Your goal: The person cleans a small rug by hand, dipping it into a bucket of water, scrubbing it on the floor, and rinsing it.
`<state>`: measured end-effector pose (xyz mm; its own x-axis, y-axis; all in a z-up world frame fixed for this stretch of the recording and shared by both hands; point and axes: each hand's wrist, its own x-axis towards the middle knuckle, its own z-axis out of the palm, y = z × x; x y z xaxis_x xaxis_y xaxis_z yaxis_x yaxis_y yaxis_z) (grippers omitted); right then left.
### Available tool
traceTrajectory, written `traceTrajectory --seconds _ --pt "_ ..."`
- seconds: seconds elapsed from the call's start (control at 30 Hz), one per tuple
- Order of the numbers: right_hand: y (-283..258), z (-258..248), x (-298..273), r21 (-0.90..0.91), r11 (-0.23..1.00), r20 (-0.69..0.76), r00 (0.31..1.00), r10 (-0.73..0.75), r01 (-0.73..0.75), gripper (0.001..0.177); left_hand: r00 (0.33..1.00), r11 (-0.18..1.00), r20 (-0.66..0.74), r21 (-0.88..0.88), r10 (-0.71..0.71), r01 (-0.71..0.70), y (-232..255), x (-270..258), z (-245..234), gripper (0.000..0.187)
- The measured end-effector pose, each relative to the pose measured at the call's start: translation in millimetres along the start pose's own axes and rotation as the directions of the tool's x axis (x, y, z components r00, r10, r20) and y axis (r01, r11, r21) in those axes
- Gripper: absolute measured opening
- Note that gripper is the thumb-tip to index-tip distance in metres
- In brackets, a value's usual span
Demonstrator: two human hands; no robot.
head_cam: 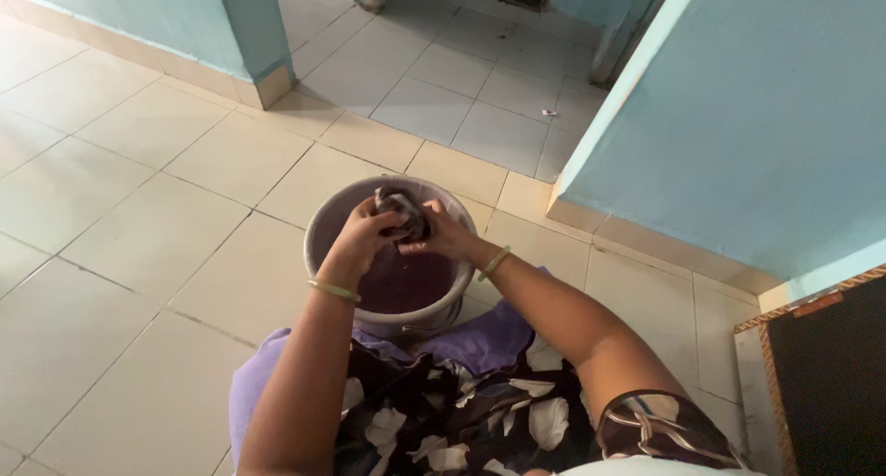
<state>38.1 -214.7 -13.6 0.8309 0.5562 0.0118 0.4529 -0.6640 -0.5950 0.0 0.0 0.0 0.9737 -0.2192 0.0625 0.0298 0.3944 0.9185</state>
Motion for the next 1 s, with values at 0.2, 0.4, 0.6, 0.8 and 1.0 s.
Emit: traceTrajectory --seconds 0.2,0.4,0.6,0.8,1.0 --pt "-22.4 9.0 10.3 0.892 0.443 -0.048 0.957 0.287 -0.088 0.051 0.927 0.869 -0.300 -0.493 -0.226 0.052 33.7 -21.5 21.5 0.053" --pt "-1.2 37.2 25.1 0.955 0.291 -0.116 0.970 0.214 0.050 0.050 0.826 0.757 -0.178 -0.536 -0.535 0.375 24.5 -11.7 19.3 0.051" --pt "22.3 28.2 16.0 0.814 0.574 -0.135 0.990 0.029 0.094 0.073 0.917 0.893 -0.307 -0.438 -0.256 0.103 -3.3 4.3 4.7 0.045" --pt "11.5 11.5 17.1 0.899 -0.066 0.437 0.888 0.140 -0.432 0.074 0.856 0.511 -0.164 0.849 0.491 -0.130 8.9 -14.9 22.6 0.036" --pt "25.8 22.7 16.8 0.929 -0.069 0.370 0.898 0.237 -0.364 0.046 0.700 0.184 0.320 0.820 0.638 -0.542 24.7 -30.9 66.0 0.060"
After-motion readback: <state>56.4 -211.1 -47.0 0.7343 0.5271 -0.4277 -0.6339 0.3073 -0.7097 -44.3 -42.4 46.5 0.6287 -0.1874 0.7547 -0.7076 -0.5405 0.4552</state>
